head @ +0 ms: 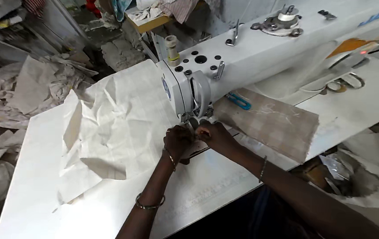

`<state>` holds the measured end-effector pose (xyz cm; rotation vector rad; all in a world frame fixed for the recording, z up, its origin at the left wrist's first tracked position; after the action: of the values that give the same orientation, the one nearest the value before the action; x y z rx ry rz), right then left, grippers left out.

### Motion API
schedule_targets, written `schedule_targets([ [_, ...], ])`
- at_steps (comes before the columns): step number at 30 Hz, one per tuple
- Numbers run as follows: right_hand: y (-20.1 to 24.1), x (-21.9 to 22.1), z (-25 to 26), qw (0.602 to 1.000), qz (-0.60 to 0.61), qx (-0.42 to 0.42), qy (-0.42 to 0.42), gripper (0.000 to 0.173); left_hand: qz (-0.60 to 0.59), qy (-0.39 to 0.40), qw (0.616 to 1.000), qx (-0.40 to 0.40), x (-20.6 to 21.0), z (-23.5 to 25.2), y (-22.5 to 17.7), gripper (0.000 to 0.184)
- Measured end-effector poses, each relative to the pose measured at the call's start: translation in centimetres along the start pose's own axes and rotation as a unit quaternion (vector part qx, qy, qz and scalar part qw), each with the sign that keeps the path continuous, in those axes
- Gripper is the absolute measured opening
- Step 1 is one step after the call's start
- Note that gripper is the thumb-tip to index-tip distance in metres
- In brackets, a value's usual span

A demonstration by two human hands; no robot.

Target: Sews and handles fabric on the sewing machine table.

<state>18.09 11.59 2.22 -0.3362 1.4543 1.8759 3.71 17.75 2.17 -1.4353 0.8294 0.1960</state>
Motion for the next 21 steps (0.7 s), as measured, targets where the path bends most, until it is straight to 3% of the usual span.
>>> schedule_targets([
  [4, -1.7, 1.0, -1.5, 0.946, -0.069, -0.296, -0.109, 0.008, 0.078, 0.079, 0.993, -0.049, -0.8, 1.0, -1.4, 0.016],
  [6, -1.7, 1.4, -1.7, 0.924, -0.093, -0.351, -0.121, 0.008, 0.167, 0.056, 0.984, -0.033, -0.5, 0.2, -2.9, 0.021],
  [9, -1.5, 1.5, -1.4, 0.953, -0.044, -0.273, -0.122, 0.006, 0.251, -0.079, 0.964, 0.029, 0.9, -2.7, -4.0, 0.030],
  [11, -1.4, 1.5, -1.0, 0.976, -0.012, -0.191, -0.101, 0.009, 0.195, -0.183, 0.958, 0.103, 1.7, -3.5, -2.0, 0.020],
  [13, -1.1, 1.2, -0.3, 0.994, -0.005, -0.108, -0.031, 0.007, 0.097, -0.230, 0.958, 0.138, 1.8, -2.8, 0.3, 0.011],
  [15, -0.3, 0.5, 0.8, 0.998, -0.017, -0.015, 0.060, 0.013, 0.050, -0.208, 0.970, 0.118, 1.5, -1.8, 0.8, 0.010],
  [17, 0.3, 0.1, 1.1, 0.996, -0.021, 0.046, 0.070, 0.013, 0.067, -0.173, 0.977, 0.102, 1.2, -1.0, 0.3, 0.009],
  [19, 0.2, 0.4, 0.5, 0.999, 0.000, 0.033, -0.016, 0.008, 0.121, -0.123, 0.982, 0.081, 0.8, -0.4, -0.9, 0.009],
  [21, -0.5, 1.0, -0.5, 0.992, 0.000, -0.065, -0.104, 0.010, 0.191, -0.083, 0.976, 0.063, 0.5, -0.3, -2.6, 0.009],
])
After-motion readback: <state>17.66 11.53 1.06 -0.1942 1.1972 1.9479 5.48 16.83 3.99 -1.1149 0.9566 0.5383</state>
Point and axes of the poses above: each hand's wrist, its own z-axis towards the middle knuckle, its own x-axis out of the palm, y = z × x, the point moved 3 cm from there along z, towards the middle knuckle, and after that the axes turned 15 degrees about -y, right-handed, at the moved point
